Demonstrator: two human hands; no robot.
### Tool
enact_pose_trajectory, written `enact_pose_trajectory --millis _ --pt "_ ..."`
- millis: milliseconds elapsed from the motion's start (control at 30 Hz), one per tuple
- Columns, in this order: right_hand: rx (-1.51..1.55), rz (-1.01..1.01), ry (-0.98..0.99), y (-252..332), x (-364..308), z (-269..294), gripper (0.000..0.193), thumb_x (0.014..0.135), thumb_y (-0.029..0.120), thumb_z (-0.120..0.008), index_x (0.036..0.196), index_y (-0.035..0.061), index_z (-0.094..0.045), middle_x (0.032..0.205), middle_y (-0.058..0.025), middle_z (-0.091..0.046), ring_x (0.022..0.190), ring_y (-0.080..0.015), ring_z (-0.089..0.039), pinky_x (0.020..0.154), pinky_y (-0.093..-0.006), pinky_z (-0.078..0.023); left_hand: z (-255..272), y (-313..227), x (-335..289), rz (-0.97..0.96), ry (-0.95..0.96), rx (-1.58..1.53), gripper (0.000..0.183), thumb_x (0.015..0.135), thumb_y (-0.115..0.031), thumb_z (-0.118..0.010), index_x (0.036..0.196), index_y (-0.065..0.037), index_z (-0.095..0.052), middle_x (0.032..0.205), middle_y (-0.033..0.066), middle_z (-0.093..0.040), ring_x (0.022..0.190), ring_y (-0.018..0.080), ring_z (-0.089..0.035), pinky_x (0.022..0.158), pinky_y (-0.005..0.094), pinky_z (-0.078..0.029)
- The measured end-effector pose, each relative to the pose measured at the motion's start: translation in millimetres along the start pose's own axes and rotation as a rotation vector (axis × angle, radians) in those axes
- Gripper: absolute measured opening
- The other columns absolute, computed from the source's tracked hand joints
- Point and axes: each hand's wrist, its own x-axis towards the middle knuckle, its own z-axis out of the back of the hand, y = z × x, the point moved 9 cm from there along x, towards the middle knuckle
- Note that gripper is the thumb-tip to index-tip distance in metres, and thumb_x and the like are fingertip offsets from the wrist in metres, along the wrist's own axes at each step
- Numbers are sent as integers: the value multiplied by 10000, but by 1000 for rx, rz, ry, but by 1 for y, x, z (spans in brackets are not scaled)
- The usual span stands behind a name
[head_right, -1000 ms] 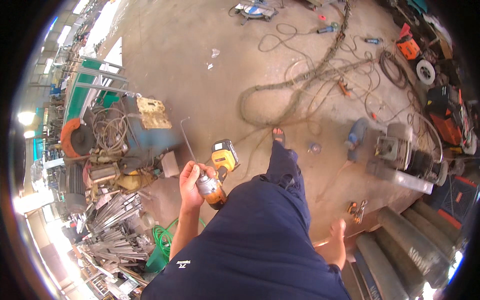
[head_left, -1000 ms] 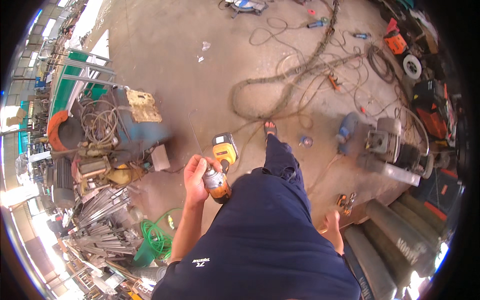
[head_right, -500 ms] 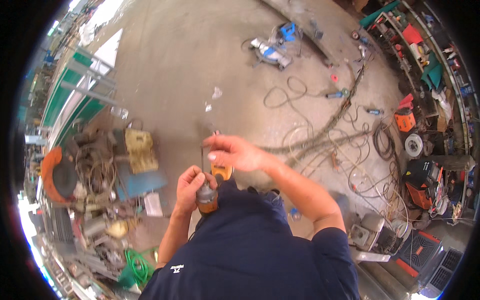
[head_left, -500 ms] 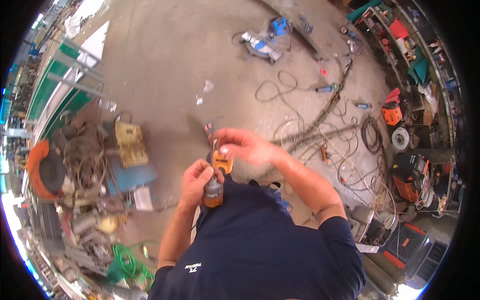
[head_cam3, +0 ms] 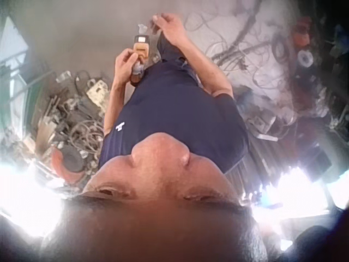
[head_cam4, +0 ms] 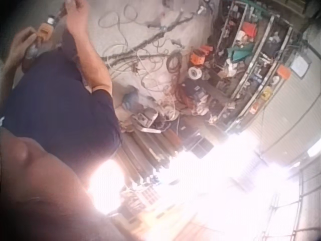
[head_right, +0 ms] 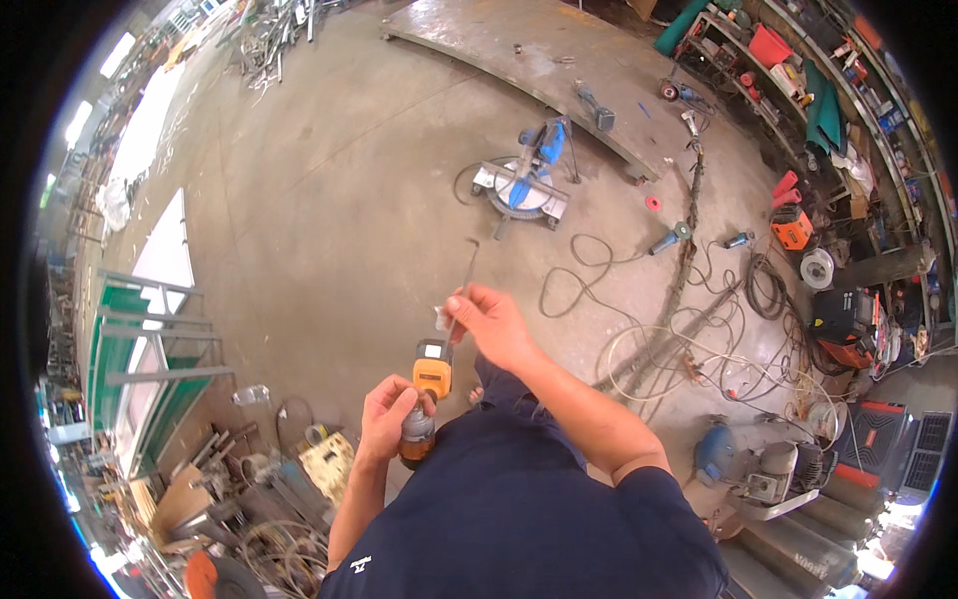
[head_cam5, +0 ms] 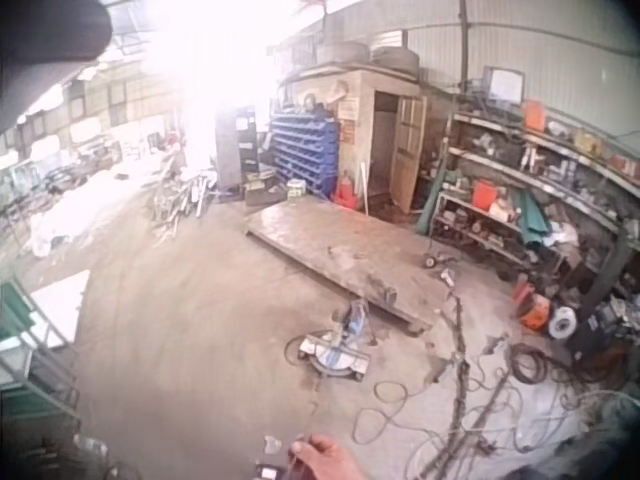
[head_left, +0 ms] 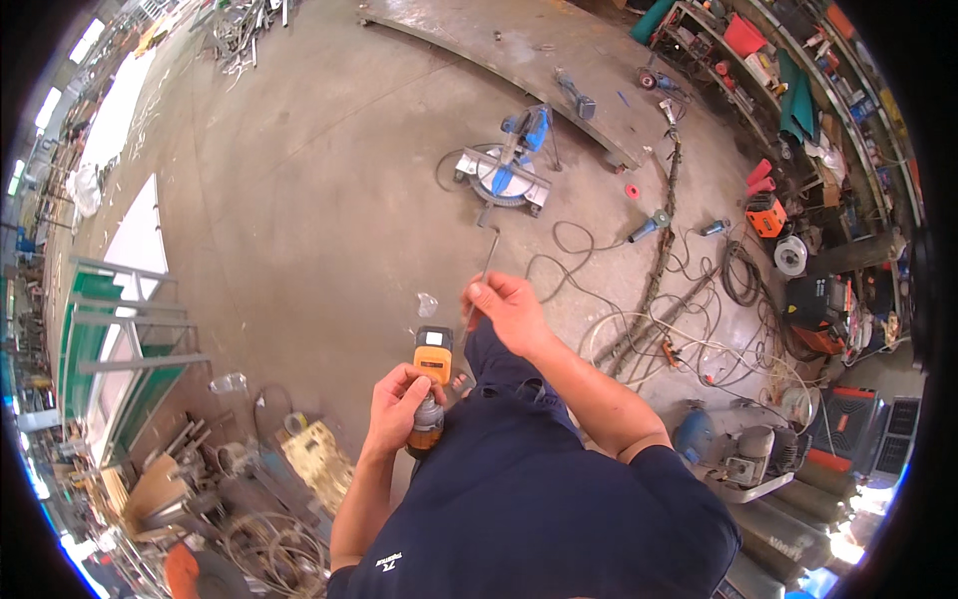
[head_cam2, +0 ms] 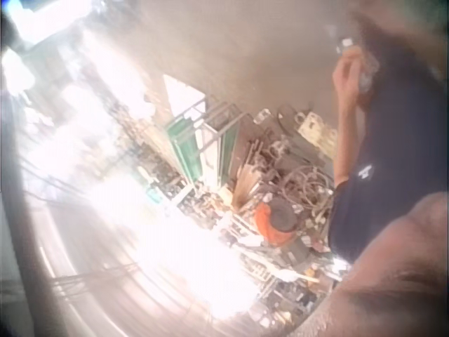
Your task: The person picks up a power drill, changes the battery, selects a small metal part from a bin, and attaches it to the drill bit.
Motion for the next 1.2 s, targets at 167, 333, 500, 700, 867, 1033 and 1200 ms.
enact_pose_trajectory --millis 167,333,500,700,867,1033,1200 --pt "71 -191 -116 -40 153 39 369 1066 359 -565 900 36 -630 700 -43 -644 550 -128 -579 541 -269 -448 85 -56 128 88 -73 39 175 1043 -144 -549 1016 2 -641 850 125 -709 779 179 -670 732 324 -561" --pt "-227 -205 -8 -50 309 7 320 1039 302 -572 1021 0 -678 785 -101 -669 712 -168 -629 661 -324 -493 178 -184 242 -39 -317 -35 239 1066 -205 -551 975 0 -633 850 108 -700 807 178 -674 754 320 -558" --pt "-493 -5 325 17 468 -89 264 978 248 -628 1099 24 -698 967 -167 -710 919 -290 -685 825 -379 -522 254 -278 369 -300 -555 -314 255 1083 -237 -529 978 -19 -610 877 124 -674 860 223 -661 791 362 -559" --pt "-843 287 429 67 644 -122 505 889 385 -756 1258 60 -638 1082 -148 -720 1011 -360 -679 912 -422 -529 322 -342 571 -339 -539 -618 244 1089 -290 -512 1109 -52 -564 966 114 -650 915 249 -639 847 409 -559" --pt "-1032 -139 444 74 815 -102 880 750 581 -795 1413 65 -534 1096 -197 -739 1024 -385 -691 1031 -495 -407 350 -392 763 -181 -514 -709 271 1073 -337 -543 1091 -70 -580 993 111 -649 968 256 -636 870 424 -548" --pt "-878 -104 112 117 963 -36 888 753 527 -812 1425 25 -520 1079 -265 -715 997 -410 -698 891 -435 -547 330 -464 964 -87 -191 -437 392 1082 -383 -514 1203 -18 -590 1138 152 -664 1062 254 -624 970 431 -501" --pt "-634 -243 -273 163 1106 76 778 750 481 -818 1314 -11 -602 1051 -227 -732 967 -358 -714 846 -438 -549 320 -569 1117 -128 -137 113 528 1107 -405 -441 1279 74 -582 1334 194 -630 1297 273 -563 1137 406 -402"
